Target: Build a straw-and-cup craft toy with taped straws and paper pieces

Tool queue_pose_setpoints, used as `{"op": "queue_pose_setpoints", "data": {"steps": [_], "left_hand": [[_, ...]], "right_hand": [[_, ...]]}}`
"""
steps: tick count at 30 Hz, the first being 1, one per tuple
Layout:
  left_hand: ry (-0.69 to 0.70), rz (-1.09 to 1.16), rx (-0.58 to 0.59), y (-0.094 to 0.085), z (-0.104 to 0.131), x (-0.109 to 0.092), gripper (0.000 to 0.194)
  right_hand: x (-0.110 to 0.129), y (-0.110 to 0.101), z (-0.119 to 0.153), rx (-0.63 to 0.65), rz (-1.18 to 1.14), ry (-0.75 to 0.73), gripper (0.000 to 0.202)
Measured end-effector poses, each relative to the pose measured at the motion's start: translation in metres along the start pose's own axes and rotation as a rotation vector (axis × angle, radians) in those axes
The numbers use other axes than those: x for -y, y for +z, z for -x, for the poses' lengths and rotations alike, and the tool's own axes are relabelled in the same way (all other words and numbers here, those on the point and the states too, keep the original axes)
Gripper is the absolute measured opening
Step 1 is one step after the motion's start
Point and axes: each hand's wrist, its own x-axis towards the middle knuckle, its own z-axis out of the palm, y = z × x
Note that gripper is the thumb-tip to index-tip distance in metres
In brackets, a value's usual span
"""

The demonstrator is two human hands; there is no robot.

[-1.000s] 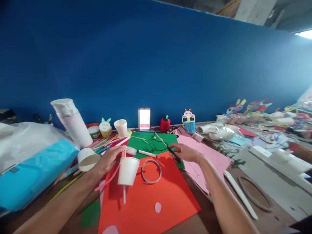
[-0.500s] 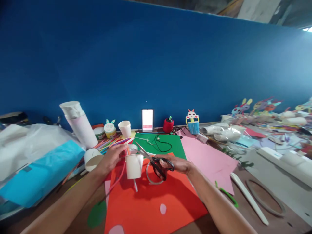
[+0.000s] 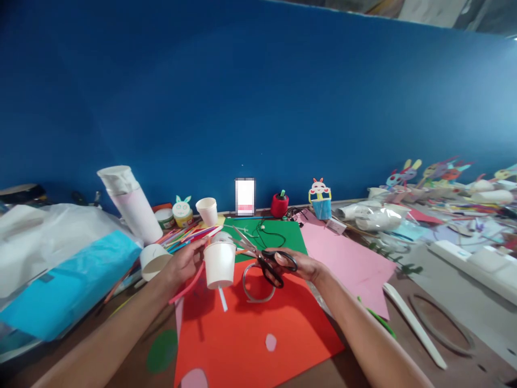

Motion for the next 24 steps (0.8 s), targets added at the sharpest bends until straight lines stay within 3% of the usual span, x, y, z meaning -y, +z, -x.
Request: {"op": "queue_pose_setpoints", "data": {"steps": [3, 9, 17, 24], "left_hand": [[-0.043, 0.0, -0.065, 0.001, 0.0, 0.0, 0.003], [-0.076, -0.033, -0.055, 0.001, 0.0, 0.003, 0.006], [0.094, -0.115, 0.182, -0.004, -0.003, 0.02, 0.013], [0.176, -0.108, 0.234, 0.0, 0.001, 0.02, 0.015]], "right_hand": [[-0.003, -0.004, 0.001, -0.034, -0.032, -0.019, 0.052], [-0.008, -0.011, 0.003, -0.045, -0.063, -0.049, 0.051], [-0.009, 0.003, -0.007, 0.028, 0.016, 0.025, 0.045], [-0.008, 0.007, -0.01, 0.019, 0.044, 0.019, 0.04]]}}
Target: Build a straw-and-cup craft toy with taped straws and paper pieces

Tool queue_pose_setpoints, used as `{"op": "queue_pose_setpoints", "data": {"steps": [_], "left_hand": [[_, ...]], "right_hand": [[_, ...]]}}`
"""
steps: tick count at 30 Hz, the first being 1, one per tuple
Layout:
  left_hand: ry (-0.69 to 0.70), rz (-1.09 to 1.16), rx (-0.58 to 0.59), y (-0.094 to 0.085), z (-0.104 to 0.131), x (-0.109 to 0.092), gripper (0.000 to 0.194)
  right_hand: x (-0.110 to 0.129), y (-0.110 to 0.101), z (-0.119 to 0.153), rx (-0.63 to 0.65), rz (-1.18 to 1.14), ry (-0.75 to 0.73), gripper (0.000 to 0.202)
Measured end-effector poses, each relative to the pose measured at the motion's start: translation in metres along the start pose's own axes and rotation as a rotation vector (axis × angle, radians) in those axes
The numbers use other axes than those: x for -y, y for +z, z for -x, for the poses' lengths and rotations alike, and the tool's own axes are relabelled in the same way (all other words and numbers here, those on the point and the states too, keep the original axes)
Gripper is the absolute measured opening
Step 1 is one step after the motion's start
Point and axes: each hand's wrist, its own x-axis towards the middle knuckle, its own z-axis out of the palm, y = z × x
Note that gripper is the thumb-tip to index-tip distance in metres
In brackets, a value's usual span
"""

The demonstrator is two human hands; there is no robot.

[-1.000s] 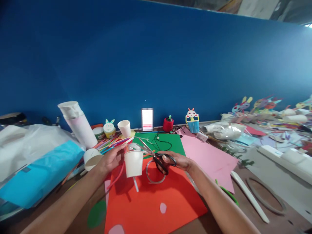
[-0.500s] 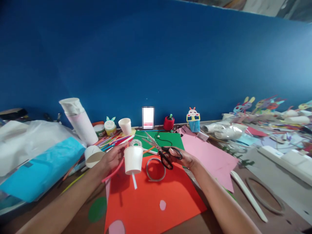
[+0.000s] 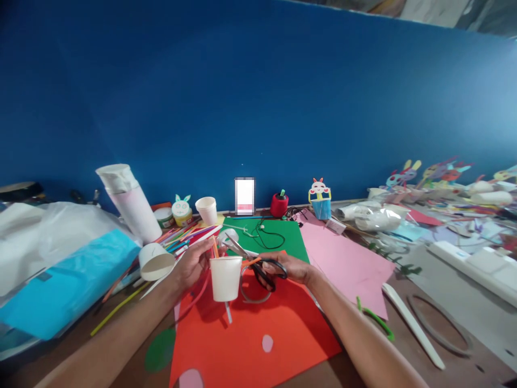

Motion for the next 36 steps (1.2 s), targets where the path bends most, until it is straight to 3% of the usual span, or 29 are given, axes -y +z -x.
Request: {"op": "queue_pose_setpoints", "data": {"steps": [10, 17, 23, 28, 34, 36], "left_hand": [[0.033, -0.041, 0.007, 0.002, 0.002, -0.003, 0.02], [0.07, 0.082, -0.107, 0.003, 0.0, -0.003, 0.018], [0.065, 0.13, -0.139, 0.002, -0.002, -0.002, 0.018], [-0.084, 0.175, -0.248, 0.002, -0.002, -0.009, 0.017], [-0.276, 0.167, -0.059, 0.0, 0.002, -0.024, 0.023], [-0.296, 0.177, -0.05, 0.001, 0.003, -0.025, 0.023]], "right_hand": [[0.006, 0.012, -0.008, -0.015, 0.029, 0.075, 0.051], [0.0, 0.026, -0.019, -0.11, -0.024, 0.074, 0.05], [-0.006, 0.032, -0.024, -0.142, -0.026, 0.03, 0.049], [-0.013, 0.033, -0.027, -0.116, -0.053, 0.002, 0.048], [-0.014, 0.032, -0.026, -0.051, -0.117, -0.092, 0.049], [-0.014, 0.033, -0.027, -0.057, -0.123, -0.112, 0.048]]}}
